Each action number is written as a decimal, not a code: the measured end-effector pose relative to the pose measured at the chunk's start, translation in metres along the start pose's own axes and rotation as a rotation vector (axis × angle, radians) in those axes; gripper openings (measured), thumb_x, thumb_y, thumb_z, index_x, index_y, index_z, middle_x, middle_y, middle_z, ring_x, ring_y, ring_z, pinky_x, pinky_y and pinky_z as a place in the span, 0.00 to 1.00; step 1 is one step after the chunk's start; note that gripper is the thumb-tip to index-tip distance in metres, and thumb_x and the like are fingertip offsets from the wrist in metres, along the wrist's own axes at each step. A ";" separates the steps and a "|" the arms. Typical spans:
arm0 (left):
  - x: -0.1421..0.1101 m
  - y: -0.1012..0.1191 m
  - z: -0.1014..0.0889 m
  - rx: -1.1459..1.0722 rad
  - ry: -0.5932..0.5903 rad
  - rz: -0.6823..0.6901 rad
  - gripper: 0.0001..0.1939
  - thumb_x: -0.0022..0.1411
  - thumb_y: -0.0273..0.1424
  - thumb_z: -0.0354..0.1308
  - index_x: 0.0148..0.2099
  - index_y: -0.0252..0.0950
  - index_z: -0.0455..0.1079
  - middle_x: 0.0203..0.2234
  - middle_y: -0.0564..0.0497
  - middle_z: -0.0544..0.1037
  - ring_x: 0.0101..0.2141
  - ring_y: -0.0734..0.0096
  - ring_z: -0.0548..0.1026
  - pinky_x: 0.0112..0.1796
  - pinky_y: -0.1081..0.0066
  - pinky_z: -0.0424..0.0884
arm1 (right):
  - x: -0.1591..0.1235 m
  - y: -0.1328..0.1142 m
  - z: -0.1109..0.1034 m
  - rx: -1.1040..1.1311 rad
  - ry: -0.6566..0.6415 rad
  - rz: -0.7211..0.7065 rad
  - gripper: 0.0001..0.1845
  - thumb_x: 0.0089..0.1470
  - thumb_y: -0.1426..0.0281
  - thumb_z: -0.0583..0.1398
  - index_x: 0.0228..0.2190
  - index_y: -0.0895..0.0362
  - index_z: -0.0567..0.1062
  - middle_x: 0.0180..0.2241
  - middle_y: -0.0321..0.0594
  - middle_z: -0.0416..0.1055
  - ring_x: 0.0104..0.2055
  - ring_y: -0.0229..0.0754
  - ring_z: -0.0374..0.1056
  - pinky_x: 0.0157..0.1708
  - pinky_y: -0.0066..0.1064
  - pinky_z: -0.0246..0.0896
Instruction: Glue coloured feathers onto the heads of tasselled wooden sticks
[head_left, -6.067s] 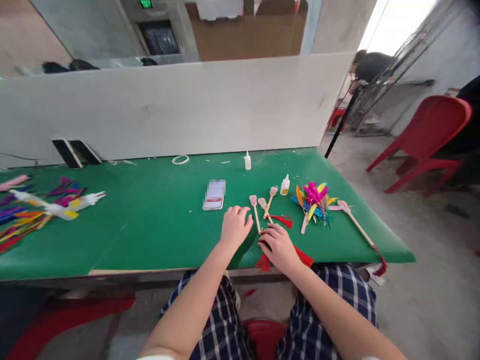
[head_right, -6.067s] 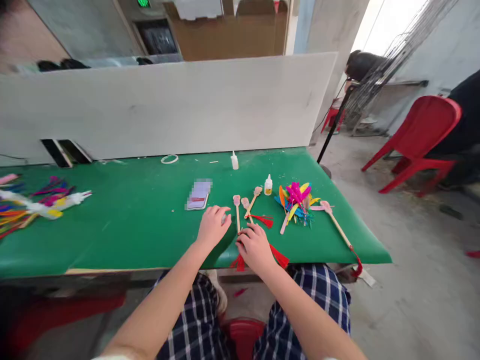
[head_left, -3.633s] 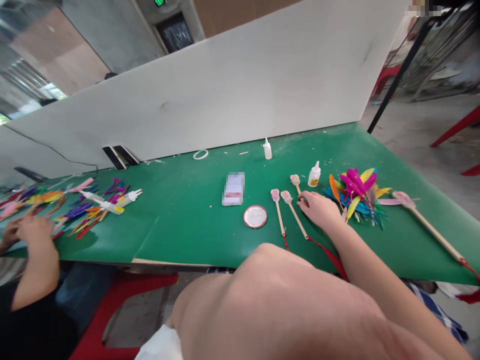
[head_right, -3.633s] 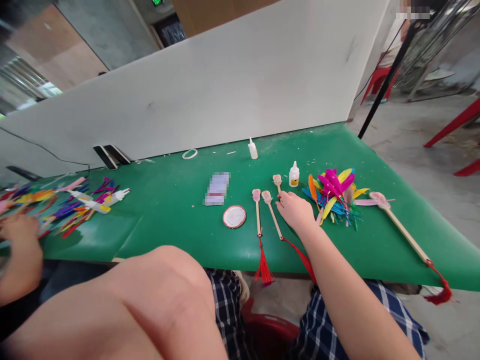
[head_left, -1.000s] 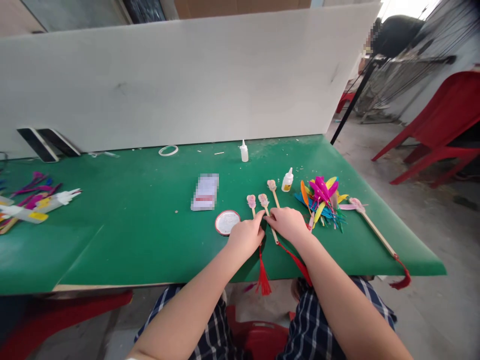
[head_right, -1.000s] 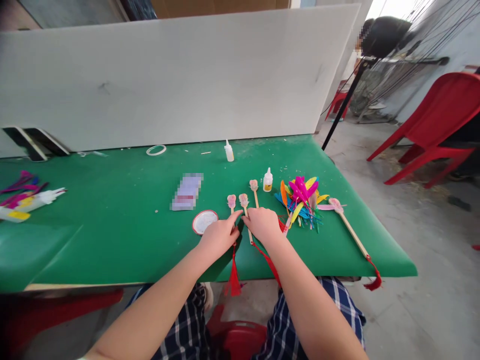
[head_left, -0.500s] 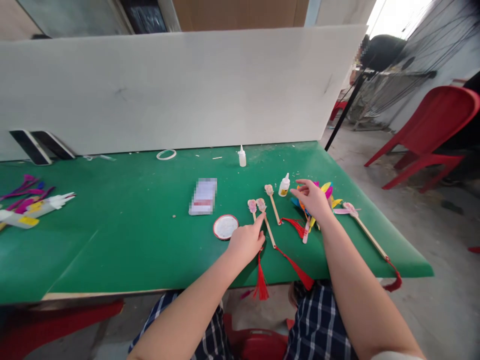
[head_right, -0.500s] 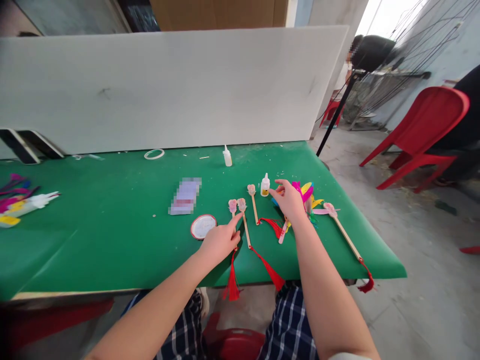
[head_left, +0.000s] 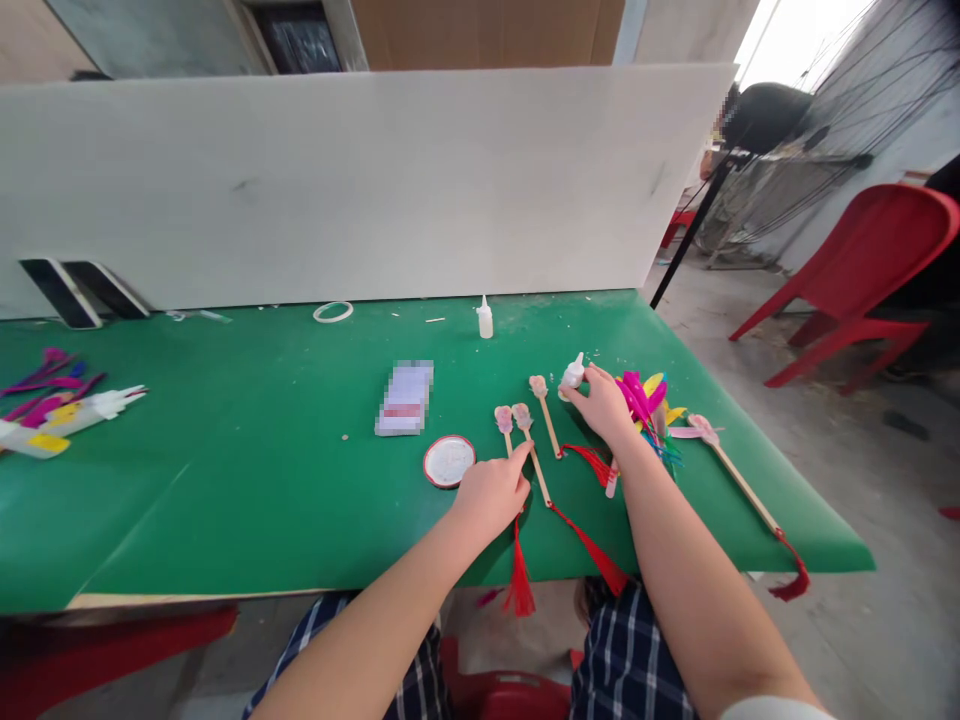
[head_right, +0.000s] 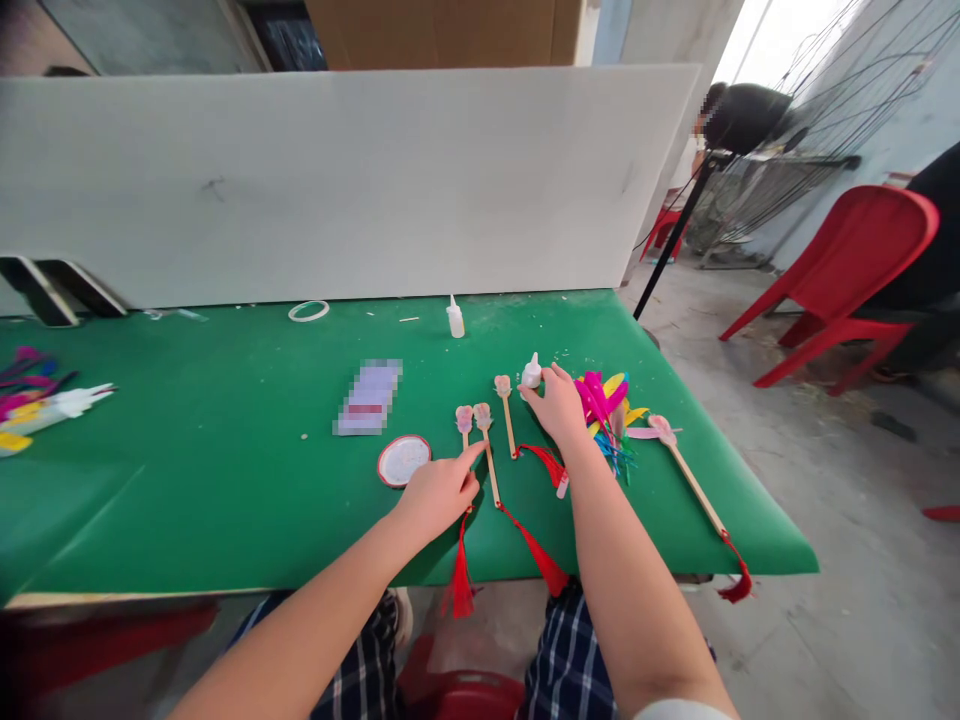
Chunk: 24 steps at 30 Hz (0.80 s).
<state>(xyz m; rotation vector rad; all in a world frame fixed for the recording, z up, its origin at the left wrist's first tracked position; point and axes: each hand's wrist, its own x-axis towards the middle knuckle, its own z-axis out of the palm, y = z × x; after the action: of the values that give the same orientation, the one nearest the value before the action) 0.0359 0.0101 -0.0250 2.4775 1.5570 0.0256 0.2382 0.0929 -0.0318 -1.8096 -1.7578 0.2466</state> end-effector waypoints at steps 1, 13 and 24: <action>0.000 0.000 0.000 -0.001 -0.003 -0.003 0.27 0.57 0.27 0.45 0.60 0.42 0.52 0.27 0.50 0.77 0.28 0.63 0.76 0.27 0.70 0.66 | -0.003 -0.001 -0.004 0.046 0.011 0.019 0.14 0.48 0.61 0.55 0.32 0.58 0.69 0.40 0.46 0.69 0.49 0.46 0.61 0.44 0.34 0.55; 0.001 0.002 -0.002 -0.009 -0.026 -0.047 0.25 0.57 0.27 0.44 0.58 0.43 0.55 0.27 0.50 0.77 0.29 0.64 0.75 0.28 0.71 0.65 | -0.017 0.023 -0.048 0.282 0.220 0.302 0.22 0.45 0.52 0.54 0.34 0.56 0.68 0.28 0.36 0.69 0.29 0.38 0.63 0.30 0.29 0.55; 0.002 0.003 -0.002 0.006 -0.029 -0.062 0.24 0.59 0.28 0.43 0.58 0.44 0.56 0.27 0.50 0.78 0.29 0.63 0.76 0.28 0.70 0.66 | -0.012 -0.008 -0.014 0.073 -0.091 0.127 0.19 0.45 0.63 0.59 0.41 0.53 0.66 0.35 0.36 0.72 0.31 0.38 0.66 0.29 0.27 0.55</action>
<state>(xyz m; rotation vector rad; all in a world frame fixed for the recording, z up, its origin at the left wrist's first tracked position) 0.0393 0.0106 -0.0227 2.4218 1.6235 -0.0244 0.2369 0.0771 -0.0197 -1.8860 -1.6744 0.4451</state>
